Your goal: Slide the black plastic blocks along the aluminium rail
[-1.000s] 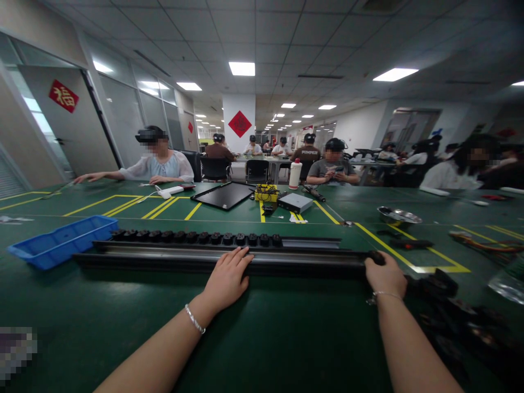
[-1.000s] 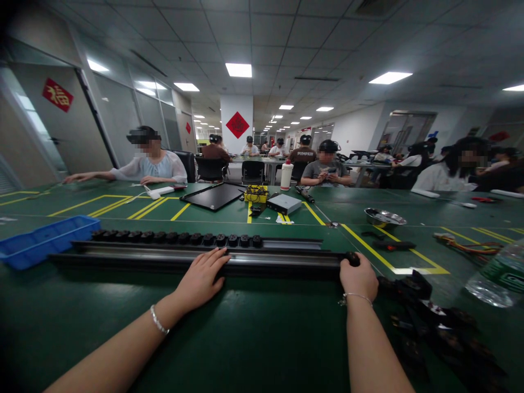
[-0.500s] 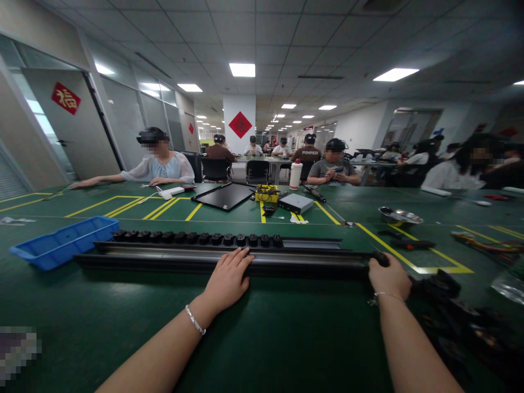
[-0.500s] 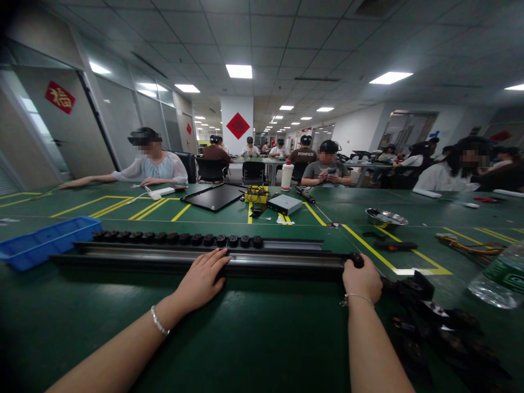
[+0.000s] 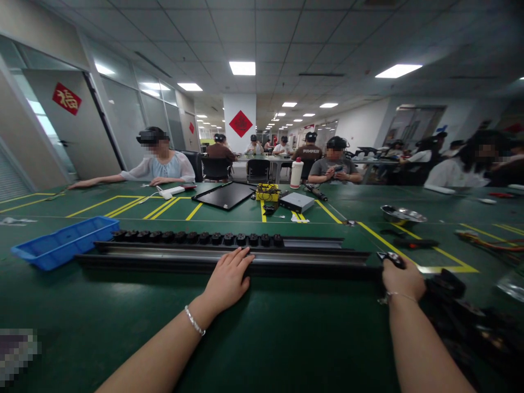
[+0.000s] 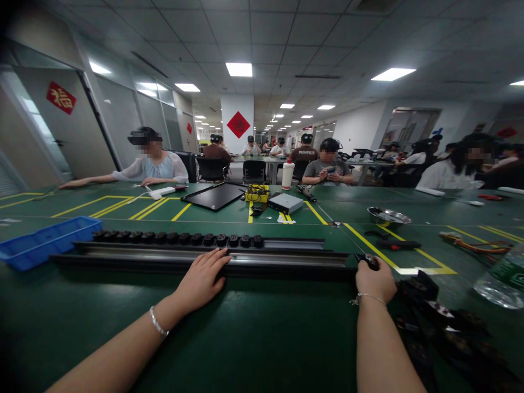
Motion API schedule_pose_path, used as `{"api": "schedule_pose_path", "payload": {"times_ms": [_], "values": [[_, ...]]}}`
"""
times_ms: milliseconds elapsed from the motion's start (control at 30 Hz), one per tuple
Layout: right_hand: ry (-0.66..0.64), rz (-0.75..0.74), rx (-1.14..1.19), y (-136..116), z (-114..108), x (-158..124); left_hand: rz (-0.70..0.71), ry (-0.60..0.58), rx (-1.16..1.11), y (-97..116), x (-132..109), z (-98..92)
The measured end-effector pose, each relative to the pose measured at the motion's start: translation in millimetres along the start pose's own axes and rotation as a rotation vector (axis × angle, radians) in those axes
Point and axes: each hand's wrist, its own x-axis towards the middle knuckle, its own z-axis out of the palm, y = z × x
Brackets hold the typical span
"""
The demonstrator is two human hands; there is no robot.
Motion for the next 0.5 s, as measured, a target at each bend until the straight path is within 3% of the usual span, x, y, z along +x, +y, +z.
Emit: {"api": "schedule_pose_path", "payload": {"times_ms": [167, 433, 500], "values": [[0.141, -0.022, 0.060, -6.2, -5.4, -11.8, 0.003, 0.005, 0.014, -0.3, -0.1, -0.5], [0.460, -0.258, 0.076, -9.1, -13.0, -24.9, 0.005, -0.001, 0.021, -0.6, -0.4, -1.4], [0.529, -0.255, 0.066, -9.1, -17.6, -26.7, 0.006, -0.001, 0.020, -0.6, -0.4, -1.2]]}}
